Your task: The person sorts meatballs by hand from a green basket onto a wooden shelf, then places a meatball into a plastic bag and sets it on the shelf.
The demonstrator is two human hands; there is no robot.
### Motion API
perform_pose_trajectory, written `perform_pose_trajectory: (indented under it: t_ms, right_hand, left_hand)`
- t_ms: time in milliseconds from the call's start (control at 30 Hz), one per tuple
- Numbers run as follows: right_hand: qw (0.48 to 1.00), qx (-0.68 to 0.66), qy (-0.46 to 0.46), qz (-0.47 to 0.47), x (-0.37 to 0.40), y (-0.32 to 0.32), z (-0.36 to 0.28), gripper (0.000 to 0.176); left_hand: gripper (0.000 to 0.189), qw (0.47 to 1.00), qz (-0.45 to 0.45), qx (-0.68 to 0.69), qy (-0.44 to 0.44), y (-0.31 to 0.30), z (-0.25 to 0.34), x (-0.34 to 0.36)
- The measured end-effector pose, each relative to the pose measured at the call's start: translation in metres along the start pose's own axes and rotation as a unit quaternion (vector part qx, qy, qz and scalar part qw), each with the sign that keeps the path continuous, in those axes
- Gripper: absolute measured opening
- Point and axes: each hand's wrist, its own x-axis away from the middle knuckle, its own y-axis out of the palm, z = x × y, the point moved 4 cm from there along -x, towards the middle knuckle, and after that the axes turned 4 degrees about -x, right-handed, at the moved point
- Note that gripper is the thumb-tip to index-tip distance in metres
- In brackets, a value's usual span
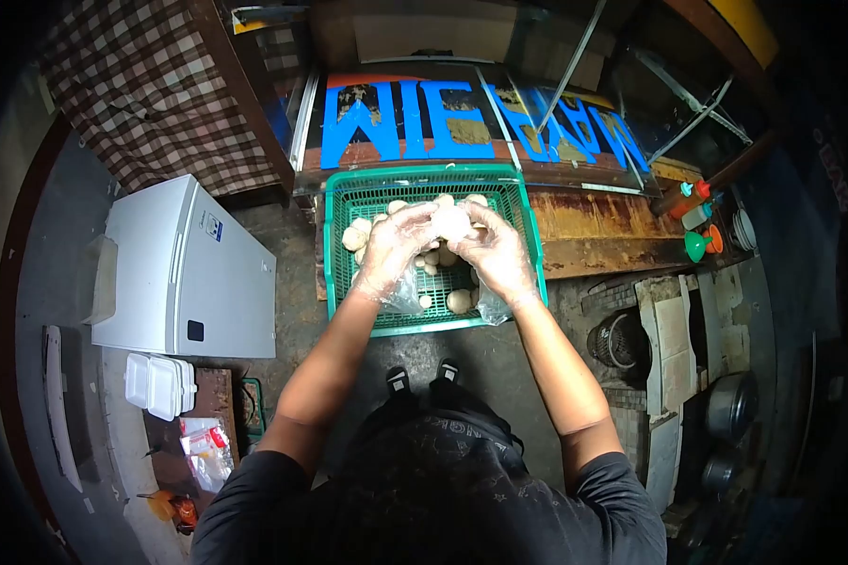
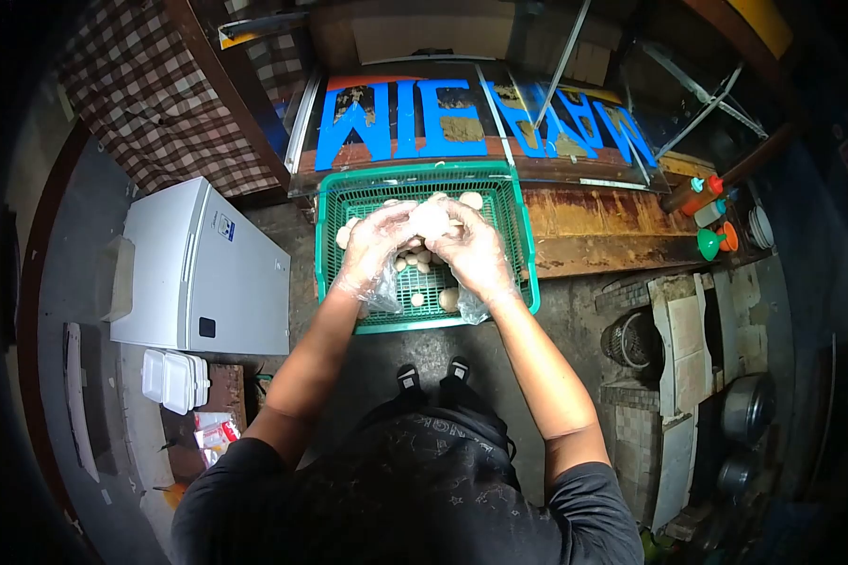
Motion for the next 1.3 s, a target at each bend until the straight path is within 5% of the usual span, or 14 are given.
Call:
perform_pose_trajectory:
  t_ms: [333,533,733,833,1167,1233,1300]
  right_hand:
    - [0.989,-0.091,-0.104,0.049,-0.034,-0.009,-0.032,0.056]
    - [0.956,-0.041,-0.273,0.095,-0.088,-0.026,-0.069,0.056]
    - [0.924,-0.116,-0.350,0.099,-0.159,-0.034,-0.093,0.049]
    - [0.910,-0.107,-0.384,0.114,-0.186,-0.038,-0.108,0.049]
    - [0.915,0.039,-0.363,0.170,-0.260,-0.049,-0.142,0.047]
    - [0.922,0.052,-0.344,0.172,-0.278,-0.050,-0.140,0.045]
    - [0.928,-0.001,-0.333,0.168,-0.298,-0.047,-0.134,0.045]
  left_hand:
    - [0.049,0.995,0.055,-0.015,0.083,0.012,0.029,-0.040]
    - [0.041,0.982,0.072,-0.025,0.174,0.025,0.075,-0.100]
    - [0.038,0.956,0.053,-0.015,0.289,0.030,0.117,-0.159]
    - [0.038,0.957,0.073,-0.032,0.280,0.028,0.132,-0.186]
    - [0.037,0.922,0.090,-0.141,0.349,0.016,0.171,-0.257]
    - [0.035,0.949,0.120,-0.116,0.268,0.014,0.171,-0.269]
    - [0.036,0.946,0.113,-0.098,0.289,0.014,0.172,-0.279]
